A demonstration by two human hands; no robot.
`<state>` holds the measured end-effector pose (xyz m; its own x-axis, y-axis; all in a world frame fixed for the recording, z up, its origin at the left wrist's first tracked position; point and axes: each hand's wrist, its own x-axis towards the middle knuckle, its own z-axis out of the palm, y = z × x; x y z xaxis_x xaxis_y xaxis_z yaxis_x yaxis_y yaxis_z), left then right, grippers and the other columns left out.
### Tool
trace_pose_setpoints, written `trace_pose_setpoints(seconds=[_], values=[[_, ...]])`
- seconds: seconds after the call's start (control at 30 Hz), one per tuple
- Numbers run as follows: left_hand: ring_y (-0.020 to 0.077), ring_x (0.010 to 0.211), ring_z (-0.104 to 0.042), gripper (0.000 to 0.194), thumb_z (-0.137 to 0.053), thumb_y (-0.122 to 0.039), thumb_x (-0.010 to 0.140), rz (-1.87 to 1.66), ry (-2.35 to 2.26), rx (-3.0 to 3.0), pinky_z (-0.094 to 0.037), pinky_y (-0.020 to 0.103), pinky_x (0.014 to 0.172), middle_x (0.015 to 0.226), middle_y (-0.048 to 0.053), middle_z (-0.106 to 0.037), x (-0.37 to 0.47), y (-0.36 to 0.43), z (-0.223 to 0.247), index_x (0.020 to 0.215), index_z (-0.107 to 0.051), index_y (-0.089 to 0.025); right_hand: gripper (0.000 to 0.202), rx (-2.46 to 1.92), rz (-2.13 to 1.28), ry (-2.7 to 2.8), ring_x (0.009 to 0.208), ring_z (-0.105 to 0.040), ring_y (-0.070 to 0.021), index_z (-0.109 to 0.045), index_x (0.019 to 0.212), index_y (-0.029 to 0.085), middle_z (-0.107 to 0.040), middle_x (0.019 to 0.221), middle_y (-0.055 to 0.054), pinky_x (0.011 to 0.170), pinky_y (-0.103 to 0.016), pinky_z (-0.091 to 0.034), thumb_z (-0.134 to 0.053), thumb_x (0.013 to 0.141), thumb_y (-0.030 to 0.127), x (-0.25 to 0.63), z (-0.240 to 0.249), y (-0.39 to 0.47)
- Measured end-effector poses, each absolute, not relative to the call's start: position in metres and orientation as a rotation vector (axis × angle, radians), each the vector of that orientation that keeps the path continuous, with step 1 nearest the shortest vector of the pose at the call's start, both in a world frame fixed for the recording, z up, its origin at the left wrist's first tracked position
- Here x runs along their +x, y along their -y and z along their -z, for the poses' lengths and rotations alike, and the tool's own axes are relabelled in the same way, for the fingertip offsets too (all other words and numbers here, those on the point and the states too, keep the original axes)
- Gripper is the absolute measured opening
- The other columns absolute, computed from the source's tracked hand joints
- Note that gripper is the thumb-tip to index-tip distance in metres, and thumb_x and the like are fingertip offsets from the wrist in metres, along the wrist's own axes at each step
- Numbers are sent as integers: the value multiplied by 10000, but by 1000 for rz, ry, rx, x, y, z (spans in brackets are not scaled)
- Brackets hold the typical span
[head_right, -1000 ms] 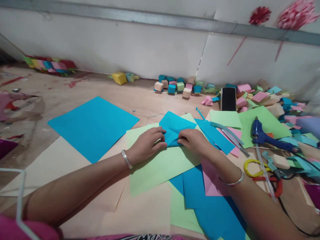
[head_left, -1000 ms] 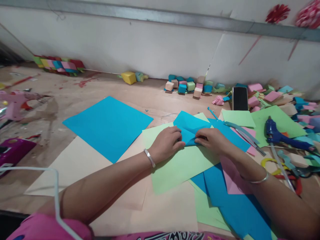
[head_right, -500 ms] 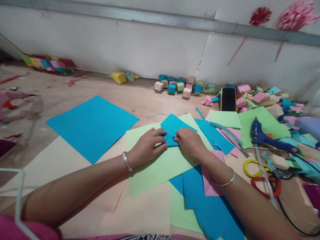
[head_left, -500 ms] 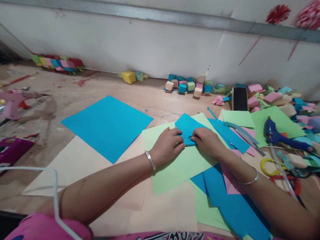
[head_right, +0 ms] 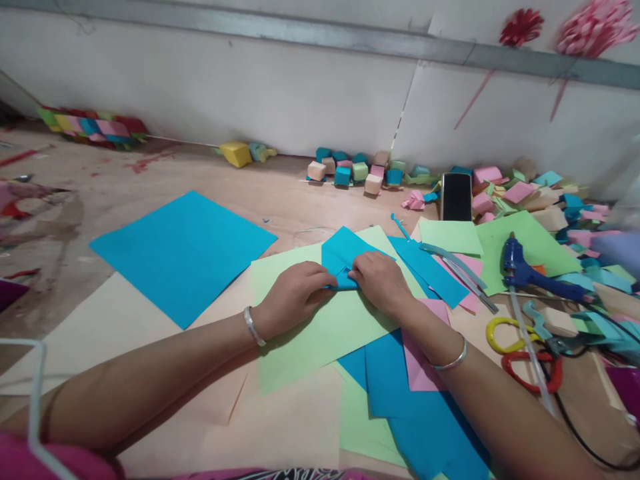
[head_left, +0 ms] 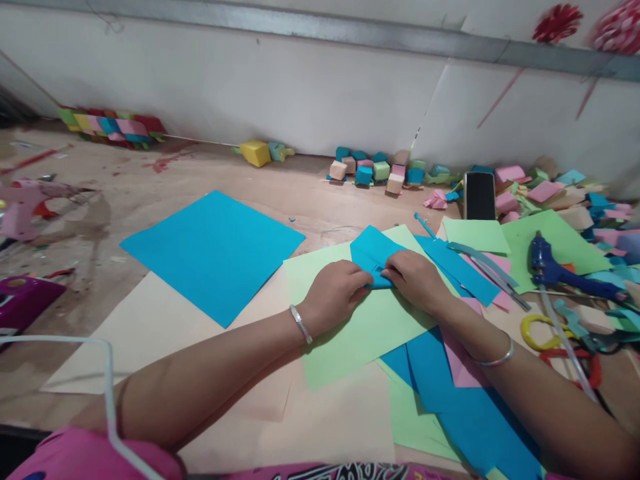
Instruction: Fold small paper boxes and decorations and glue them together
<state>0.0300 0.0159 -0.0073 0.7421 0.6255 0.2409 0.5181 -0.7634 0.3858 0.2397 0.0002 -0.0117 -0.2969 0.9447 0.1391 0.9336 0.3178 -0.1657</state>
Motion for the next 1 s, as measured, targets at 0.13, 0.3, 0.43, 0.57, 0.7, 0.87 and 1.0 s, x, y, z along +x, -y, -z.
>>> trace_pose_setpoints(seconds=[0.13, 0.3, 0.43, 0.57, 0.7, 0.87, 1.0], values=[[212, 835, -539, 258, -422, -195, 942, -466, -820, 2841, -403, 348, 714, 841, 84, -628, 31, -14, 9, 891, -673, -169, 193, -1722, -61, 2326, 836, -528, -221, -573, 810, 173, -608, 839, -89, 711, -308, -343, -471, 939, 274, 239, 14, 0], [204, 783, -504, 255, -416, -166, 949, -354, -793, 2999, -383, 337, 665, 821, 83, -605, 31, -11, 10, 906, -667, -139, 146, -1810, -99, 2308, 846, -536, -213, -565, 819, 195, -618, 864, -67, 678, -296, -343, -505, 928, 271, 237, 19, -3], [196, 770, -512, 238, -425, -149, 946, -361, -804, 3013, -375, 324, 647, 829, 81, -615, 31, -11, 11, 946, -663, -134, 134, -1852, -93, 2290, 845, -546, -213, -562, 812, 196, -624, 862, -61, 653, -296, -334, -528, 918, 272, 236, 19, -5], [191, 783, -519, 220, -436, -155, 944, -389, -806, 3008, -384, 321, 661, 826, 77, -613, 31, -11, 12, 949, -655, -140, 150, -1855, -94, 2289, 831, -548, -209, -560, 811, 198, -629, 863, -62, 656, -299, -334, -502, 928, 272, 235, 17, -6], [192, 795, -513, 220, -436, -167, 945, -375, -801, 3007, -387, 324, 665, 830, 72, -604, 31, -12, 12, 949, -656, -153, 146, -1849, -98, 2295, 825, -547, -209, -553, 813, 198, -628, 862, -63, 655, -301, -331, -494, 928, 266, 236, 18, -6], [200, 806, -503, 251, -409, -181, 957, -325, -816, 2997, -383, 332, 677, 862, 78, -605, 31, -12, 10, 971, -658, -155, 168, -1820, -116, 2317, 836, -545, -210, -537, 809, 196, -611, 840, -62, 669, -301, -334, -453, 943, 253, 240, 18, -5], [203, 813, -500, 251, -410, -187, 957, -305, -812, 2978, -385, 334, 689, 873, 82, -604, 31, -12, 8, 981, -658, -154, 201, -1799, -167, 2322, 797, -543, -190, -525, 803, 203, -599, 813, -45, 664, -289, -345, -449, 952, 313, 241, 13, -2]])
